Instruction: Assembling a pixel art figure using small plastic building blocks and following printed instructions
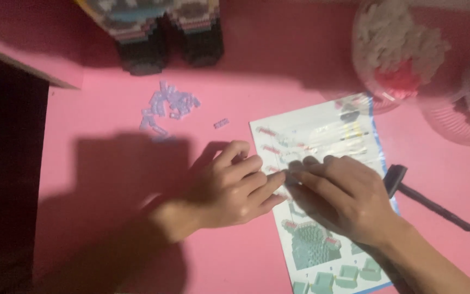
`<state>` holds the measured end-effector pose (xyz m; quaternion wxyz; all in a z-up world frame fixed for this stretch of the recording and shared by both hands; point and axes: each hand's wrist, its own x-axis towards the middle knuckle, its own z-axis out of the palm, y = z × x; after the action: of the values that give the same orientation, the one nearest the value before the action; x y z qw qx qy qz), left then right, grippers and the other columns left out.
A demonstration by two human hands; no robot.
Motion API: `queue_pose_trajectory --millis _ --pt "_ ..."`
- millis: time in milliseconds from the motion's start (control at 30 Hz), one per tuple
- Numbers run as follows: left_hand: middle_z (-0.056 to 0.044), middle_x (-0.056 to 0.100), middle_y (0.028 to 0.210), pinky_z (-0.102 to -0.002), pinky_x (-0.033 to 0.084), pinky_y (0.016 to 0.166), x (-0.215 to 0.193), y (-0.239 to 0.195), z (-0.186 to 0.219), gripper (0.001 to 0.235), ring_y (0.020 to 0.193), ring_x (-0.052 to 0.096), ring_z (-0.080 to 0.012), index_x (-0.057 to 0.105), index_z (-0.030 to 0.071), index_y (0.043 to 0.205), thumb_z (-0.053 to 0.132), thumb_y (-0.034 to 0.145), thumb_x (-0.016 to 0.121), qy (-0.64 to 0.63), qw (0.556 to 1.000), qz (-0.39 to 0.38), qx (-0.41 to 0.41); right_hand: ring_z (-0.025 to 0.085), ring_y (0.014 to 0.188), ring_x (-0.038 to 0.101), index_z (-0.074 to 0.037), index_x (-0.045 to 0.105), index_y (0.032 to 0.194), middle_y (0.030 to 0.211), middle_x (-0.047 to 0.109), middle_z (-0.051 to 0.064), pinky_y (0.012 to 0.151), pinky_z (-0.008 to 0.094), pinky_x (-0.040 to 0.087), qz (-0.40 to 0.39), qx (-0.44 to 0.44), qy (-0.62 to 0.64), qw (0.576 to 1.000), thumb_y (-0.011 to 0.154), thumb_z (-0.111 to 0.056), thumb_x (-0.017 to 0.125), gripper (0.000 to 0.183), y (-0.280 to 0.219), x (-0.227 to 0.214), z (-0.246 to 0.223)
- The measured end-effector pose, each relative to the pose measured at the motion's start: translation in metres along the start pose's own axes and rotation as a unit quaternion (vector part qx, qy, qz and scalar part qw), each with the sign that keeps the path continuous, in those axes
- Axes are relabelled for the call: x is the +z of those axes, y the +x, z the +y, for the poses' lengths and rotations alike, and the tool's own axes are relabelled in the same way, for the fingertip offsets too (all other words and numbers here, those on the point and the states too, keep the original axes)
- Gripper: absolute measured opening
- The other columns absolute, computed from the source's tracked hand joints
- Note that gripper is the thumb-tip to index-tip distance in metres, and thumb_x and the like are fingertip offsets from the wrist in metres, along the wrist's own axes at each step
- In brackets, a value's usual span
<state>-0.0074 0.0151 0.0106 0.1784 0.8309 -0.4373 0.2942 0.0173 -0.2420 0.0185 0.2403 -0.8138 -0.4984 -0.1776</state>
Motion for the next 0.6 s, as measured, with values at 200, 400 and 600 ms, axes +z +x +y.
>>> queue_pose_trajectory --millis 200,400,600 --pt "-0.001 0.059 0.07 -0.039 0.049 0.075 -0.005 0.012 -0.002 0.015 0.069 0.055 -0.0226 0.081 0.008 0.109 0.022 0.105 0.079 -0.027 0.999 0.015 -0.007 0.024 0.079 0.07 -0.004 0.071 0.113 0.114 0.076 0.012 0.067 0.037 0.053 -0.024 0.015 0.033 0.999 0.099 -0.016 0.076 0.019 0.004 -0.007 0.002" --pt "-0.002 0.062 0.07 -0.04 0.047 0.075 0.004 0.008 -0.003 0.018 0.068 0.056 -0.0226 0.081 0.007 0.107 0.026 0.105 0.08 -0.058 0.998 -0.009 0.004 0.019 0.072 0.064 -0.007 0.076 0.112 0.098 0.073 0.007 0.061 0.034 0.05 -0.005 0.029 -0.008 1.0 0.097 -0.034 0.079 0.031 -0.01 -0.039 0.017" --pt "0.001 0.054 0.068 -0.036 0.04 0.069 0.005 0.005 -0.006 0.022 0.067 0.05 -0.0189 0.081 0.006 0.113 0.026 0.105 0.079 -0.049 0.997 -0.052 0.018 0.03 0.096 0.068 0.003 0.08 0.108 0.11 0.077 0.017 0.09 0.04 0.051 -0.006 0.231 -0.189 0.954 0.11 0.003 0.084 0.004 -0.134 -0.122 0.12"
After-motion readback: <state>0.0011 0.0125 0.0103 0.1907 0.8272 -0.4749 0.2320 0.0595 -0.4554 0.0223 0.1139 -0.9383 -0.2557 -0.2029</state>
